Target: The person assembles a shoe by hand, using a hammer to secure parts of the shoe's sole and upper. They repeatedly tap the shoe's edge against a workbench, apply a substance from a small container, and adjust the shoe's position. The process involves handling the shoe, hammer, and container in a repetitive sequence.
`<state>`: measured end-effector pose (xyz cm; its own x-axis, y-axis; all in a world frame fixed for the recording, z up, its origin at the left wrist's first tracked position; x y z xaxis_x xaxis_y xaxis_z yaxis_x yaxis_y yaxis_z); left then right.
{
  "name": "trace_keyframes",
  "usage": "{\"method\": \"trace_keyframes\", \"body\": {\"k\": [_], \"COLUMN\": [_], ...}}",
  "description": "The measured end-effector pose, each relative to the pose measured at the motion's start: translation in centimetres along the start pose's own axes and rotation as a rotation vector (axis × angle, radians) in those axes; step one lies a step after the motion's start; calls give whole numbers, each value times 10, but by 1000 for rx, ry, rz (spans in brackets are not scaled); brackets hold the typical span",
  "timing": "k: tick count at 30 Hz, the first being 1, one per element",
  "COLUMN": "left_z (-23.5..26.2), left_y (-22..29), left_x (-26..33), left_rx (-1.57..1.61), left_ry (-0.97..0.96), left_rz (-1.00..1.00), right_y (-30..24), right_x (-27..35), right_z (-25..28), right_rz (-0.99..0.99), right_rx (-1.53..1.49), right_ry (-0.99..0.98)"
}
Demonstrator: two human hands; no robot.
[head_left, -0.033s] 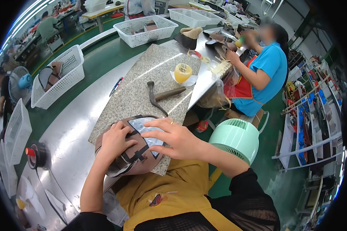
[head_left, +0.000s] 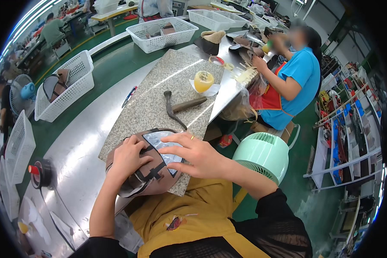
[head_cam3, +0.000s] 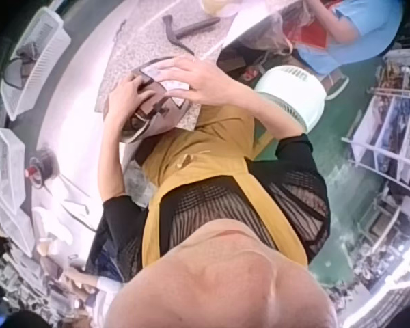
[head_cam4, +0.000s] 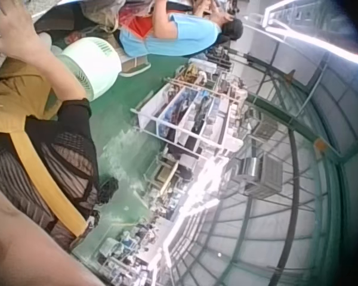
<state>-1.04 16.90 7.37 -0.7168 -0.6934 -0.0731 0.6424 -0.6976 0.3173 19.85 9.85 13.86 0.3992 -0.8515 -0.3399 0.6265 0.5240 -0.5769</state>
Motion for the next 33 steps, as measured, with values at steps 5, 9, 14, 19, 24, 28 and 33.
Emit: {"method": "trace_keyframes", "body": {"k": [5, 9, 14, 19, 24, 28, 33], "left_z": [1, 3, 3, 1, 1, 0, 1], "left_y": [-1, 2, 1, -1, -1, -1, 0], "left_x": [1, -1, 1, 0, 1, 0, 1], "left_rx": [25, 26, 22, 17, 22, 25, 19], "left_ry": [-2, -15, -3, -36, -28, -13, 4], "left_rz": [15, 28, 19, 37, 35, 20, 3], "right_y": [6, 9, 8, 10, 11, 10, 10], "right_x": [13, 21, 24, 23, 23, 23, 25], "right_z": [3, 3, 4, 2, -2, -3, -6], "right_rz": [-62, -92, -125, -148, -167, -184, -216], "right_rx": [-32, -46, -56, -62, -63, -80, -75], "right_ry": [16, 20, -7, -19, -49, -65, -87]}}
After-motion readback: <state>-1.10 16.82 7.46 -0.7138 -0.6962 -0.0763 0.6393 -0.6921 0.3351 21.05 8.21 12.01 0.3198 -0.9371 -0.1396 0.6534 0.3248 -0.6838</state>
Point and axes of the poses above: each hand's wrist, its own x-axis away from the middle knuckle, its own z-axis out of the back of the hand, y = z × x, the point moved 2 cm from there along -x, towards the middle knuckle, and after that the axes turned 13 degrees about -z, right-handed, at the moved point
